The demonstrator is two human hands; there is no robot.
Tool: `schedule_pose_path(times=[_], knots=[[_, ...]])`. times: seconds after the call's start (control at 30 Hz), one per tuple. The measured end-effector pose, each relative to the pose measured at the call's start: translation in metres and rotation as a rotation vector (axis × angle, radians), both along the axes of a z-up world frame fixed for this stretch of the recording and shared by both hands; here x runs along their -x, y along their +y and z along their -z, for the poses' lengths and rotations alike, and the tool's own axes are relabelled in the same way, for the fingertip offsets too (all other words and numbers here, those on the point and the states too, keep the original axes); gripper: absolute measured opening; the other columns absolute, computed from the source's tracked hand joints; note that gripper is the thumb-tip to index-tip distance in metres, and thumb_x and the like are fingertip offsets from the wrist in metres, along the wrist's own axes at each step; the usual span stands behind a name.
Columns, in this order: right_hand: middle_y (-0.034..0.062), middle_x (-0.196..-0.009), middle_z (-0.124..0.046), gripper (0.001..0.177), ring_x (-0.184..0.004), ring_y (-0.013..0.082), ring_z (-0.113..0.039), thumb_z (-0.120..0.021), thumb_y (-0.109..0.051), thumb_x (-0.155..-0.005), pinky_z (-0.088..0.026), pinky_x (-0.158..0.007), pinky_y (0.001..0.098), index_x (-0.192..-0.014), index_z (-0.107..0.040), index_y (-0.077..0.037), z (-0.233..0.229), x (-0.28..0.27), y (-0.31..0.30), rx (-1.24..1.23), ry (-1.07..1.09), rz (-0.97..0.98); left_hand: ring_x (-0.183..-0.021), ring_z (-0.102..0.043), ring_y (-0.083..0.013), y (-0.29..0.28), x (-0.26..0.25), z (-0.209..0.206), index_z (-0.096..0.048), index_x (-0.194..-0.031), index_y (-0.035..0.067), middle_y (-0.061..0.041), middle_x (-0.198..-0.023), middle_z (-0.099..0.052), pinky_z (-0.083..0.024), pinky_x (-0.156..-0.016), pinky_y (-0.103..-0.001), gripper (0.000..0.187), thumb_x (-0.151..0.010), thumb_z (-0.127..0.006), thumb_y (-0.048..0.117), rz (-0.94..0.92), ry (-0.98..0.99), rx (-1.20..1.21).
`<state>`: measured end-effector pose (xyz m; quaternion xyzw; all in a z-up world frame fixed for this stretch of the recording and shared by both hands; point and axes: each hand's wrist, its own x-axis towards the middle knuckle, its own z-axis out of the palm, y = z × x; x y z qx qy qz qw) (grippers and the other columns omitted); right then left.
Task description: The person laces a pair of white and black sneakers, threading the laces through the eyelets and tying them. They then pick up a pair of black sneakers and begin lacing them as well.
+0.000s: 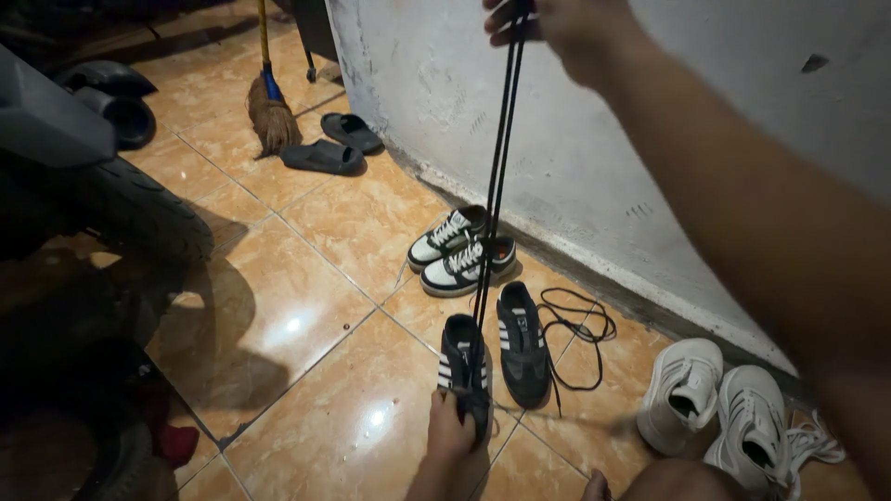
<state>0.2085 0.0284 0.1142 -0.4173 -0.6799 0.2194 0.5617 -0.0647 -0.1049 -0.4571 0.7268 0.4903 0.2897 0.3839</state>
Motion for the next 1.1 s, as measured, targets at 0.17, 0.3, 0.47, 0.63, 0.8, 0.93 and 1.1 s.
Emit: schedule_pose_path(times=[0.17,0.3,0.47,0.63,0.8,0.93,1.1], knots=[[0.0096,-0.093,-0.072,0.027,-0.079,0.0191,-0.074,-0.050,-0.026,-0.114,-0.066,-0.074,0.0358,-0.105,-0.061,-0.003,-0.007,0.029,-0.016,-0.066,0.079,0.030,-0.130,-0.046,-0.0378,-0.013,-0.019,-0.016,-0.064,-0.128,0.017,-0.017,-0.141,-0.043,-0.043,-0.109,-0.040,0.052,-0.079,-0.078,0.010,-0.050,0.220,0.105],[0.0090,-0.090,-0.071,0.026,-0.075,0.0171,-0.073,-0.050,-0.024,-0.113,-0.065,-0.071,0.0345,-0.103,-0.061,-0.003,-0.015,0.043,-0.027,-0.146,0.029,0.022,-0.138,-0.039,-0.0399,0.001,-0.031,0.009,-0.057,-0.139,0.020,-0.021,-0.154,-0.034,-0.038,-0.114,-0.043,0.063,-0.082,-0.081,0.016,0.000,0.365,0.112],[0.0074,-0.087,-0.070,0.026,-0.075,0.0152,-0.071,-0.050,-0.024,-0.113,-0.063,-0.070,0.0320,-0.100,-0.062,-0.004,-0.027,0.047,-0.029,-0.147,0.046,0.027,-0.139,-0.039,-0.0391,0.005,-0.038,-0.005,-0.056,-0.140,0.019,-0.021,-0.154,-0.035,-0.038,-0.114,-0.042,0.064,-0.082,-0.082,0.018,0.001,0.311,0.157],[0.0070,-0.085,-0.070,0.025,-0.075,0.0151,-0.071,-0.050,-0.021,-0.112,-0.062,-0.069,0.0311,-0.097,-0.062,-0.005,-0.040,0.041,-0.022,-0.151,0.102,0.091,-0.139,-0.040,-0.0383,0.009,-0.039,-0.034,-0.054,-0.141,0.018,-0.021,-0.154,-0.036,-0.038,-0.114,-0.042,0.065,-0.082,-0.082,0.020,-0.003,0.253,0.204],[0.0069,-0.083,-0.071,0.025,-0.072,0.0156,-0.072,-0.050,-0.019,-0.110,-0.062,-0.068,0.0311,-0.095,-0.062,-0.005,-0.051,0.035,-0.012,-0.158,0.156,0.178,-0.139,-0.040,-0.0374,0.015,-0.044,-0.050,-0.053,-0.142,0.016,-0.021,-0.154,-0.036,-0.039,-0.114,-0.042,0.067,-0.082,-0.082,0.023,-0.012,0.186,0.232],[0.0074,-0.082,-0.071,0.026,-0.072,0.0162,-0.073,-0.050,-0.018,-0.110,-0.063,-0.069,0.0316,-0.093,-0.063,-0.004,-0.061,0.032,-0.002,-0.199,0.157,0.200,-0.139,-0.041,-0.0367,0.022,-0.046,-0.056,-0.052,-0.142,0.015,-0.021,-0.153,-0.037,-0.039,-0.114,-0.042,0.068,-0.081,-0.082,0.024,-0.009,0.150,0.243],[0.0068,-0.080,-0.073,0.027,-0.071,0.0161,-0.075,-0.050,-0.022,-0.110,-0.065,-0.069,0.0313,-0.092,-0.063,-0.005,-0.090,0.021,0.013,-0.306,0.180,0.314,-0.140,-0.041,-0.0359,0.017,-0.046,-0.056,-0.051,-0.143,0.014,-0.021,-0.153,-0.038,-0.039,-0.114,-0.041,0.070,-0.081,-0.082,0.026,-0.016,0.107,0.264]])
